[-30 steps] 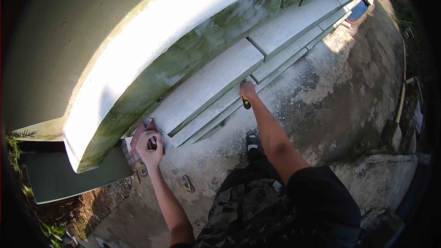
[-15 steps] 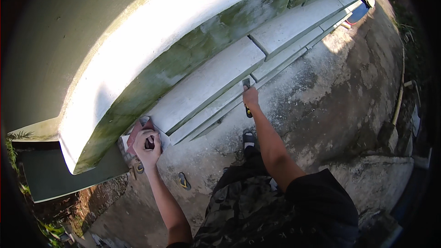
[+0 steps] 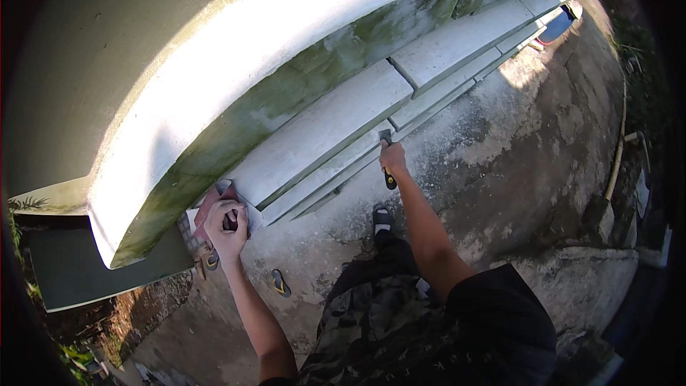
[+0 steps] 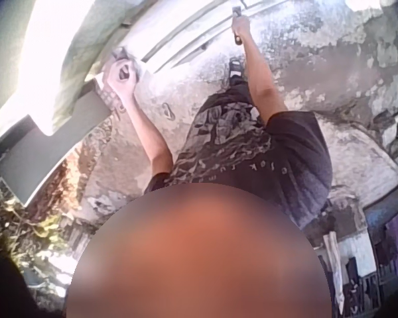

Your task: The person is scraping and sanding concrete outdoor steps to prepare them for finishing.

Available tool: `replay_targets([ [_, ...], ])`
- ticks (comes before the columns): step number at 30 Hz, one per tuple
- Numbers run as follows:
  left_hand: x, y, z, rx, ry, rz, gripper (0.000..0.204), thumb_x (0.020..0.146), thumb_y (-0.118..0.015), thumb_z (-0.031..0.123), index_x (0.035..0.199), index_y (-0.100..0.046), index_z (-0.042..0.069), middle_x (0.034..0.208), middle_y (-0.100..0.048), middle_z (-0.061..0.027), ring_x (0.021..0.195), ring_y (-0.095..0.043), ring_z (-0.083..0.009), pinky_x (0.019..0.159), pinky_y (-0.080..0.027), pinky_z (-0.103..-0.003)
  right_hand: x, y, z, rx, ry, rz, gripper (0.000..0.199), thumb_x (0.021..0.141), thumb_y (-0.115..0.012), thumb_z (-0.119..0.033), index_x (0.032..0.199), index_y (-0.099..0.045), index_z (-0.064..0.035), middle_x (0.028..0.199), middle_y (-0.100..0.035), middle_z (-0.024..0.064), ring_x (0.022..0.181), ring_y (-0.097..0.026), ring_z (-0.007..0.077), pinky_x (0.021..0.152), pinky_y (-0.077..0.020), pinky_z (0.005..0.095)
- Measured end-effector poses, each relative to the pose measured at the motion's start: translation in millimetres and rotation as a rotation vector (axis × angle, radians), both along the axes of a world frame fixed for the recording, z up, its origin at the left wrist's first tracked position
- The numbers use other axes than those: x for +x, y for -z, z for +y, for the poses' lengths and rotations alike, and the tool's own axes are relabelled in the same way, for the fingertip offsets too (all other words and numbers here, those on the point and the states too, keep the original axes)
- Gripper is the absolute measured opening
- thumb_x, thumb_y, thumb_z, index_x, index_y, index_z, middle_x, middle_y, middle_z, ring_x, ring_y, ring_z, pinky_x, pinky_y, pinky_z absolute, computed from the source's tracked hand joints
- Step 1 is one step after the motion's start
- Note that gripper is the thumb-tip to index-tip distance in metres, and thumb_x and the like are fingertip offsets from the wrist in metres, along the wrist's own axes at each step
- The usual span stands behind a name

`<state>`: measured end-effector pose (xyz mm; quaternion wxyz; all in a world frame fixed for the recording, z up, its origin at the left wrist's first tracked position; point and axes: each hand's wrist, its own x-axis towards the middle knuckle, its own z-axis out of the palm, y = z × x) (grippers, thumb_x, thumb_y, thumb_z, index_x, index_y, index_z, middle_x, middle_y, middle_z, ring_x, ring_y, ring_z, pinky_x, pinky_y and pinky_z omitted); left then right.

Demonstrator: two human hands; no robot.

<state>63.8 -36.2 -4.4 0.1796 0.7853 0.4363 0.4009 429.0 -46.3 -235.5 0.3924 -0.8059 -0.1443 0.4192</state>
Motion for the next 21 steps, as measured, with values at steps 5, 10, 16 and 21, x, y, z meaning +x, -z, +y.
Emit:
replay_targets([
  [5, -0.8, -4.9, -1.9, -0.02, -0.025, 0.011, 0.006, 0.069, -0.062, 0.001, 0.074, -0.059, 0.002, 0.073, -0.059, -0.0062, 0.056, -0.047, -0.0121, 0.053, -0.037, -0.023, 3.0, 7.6, -10.6, 0.031, 0.035, 0.157, 0.042, 0.088, -0.054, -0.028, 0.061, -0.052, 0.0044, 0.048, -0.051, 0.0105, 0.036, -0.051, 0.0215, 0.033, -0.041, 0.0346],
  [10, 3.9, -1.8, 1.4, 0.012, -0.001, 0.01, 0.006, 0.069, -0.063, 0.002, 0.074, -0.06, 0.002, 0.073, -0.059, -0.0061, 0.056, -0.047, -0.0118, 0.054, -0.038, -0.023, 22.6, 13.0, 27.0, 0.03, 0.04, 0.05, 0.043, 0.088, -0.053, -0.029, 0.06, -0.052, 0.0039, 0.048, -0.051, 0.0113, 0.036, -0.051, 0.0223, 0.033, -0.0413, 0.035],
  [16, -2.3, 1.2, -4.0, 0.001, -0.033, -0.001, 0.005, 0.07, -0.063, 0.002, 0.074, -0.06, 0.002, 0.073, -0.059, -0.0058, 0.056, -0.047, -0.0112, 0.053, -0.037, -0.023, -1.4, 6.0, -16.9, 0.021, -0.063, -0.083, 0.044, 0.088, -0.051, -0.03, 0.063, -0.055, 0.0048, 0.049, -0.054, 0.0138, 0.038, -0.055, 0.0269, 0.036, -0.0441, 0.0378],
  [21, 1.8, 0.2, -0.1, -0.015, -0.013, -0.001, 0.005, 0.07, -0.063, 0.002, 0.074, -0.06, 0.002, 0.073, -0.059, -0.0061, 0.056, -0.047, -0.0115, 0.053, -0.037, -0.023, 24.0, 13.6, 8.2, 0.037, -0.143, -0.163, 0.043, 0.088, -0.052, -0.031, 0.063, -0.053, 0.0035, 0.048, -0.052, 0.0117, 0.036, -0.053, 0.024, 0.035, -0.0429, 0.0353],
])
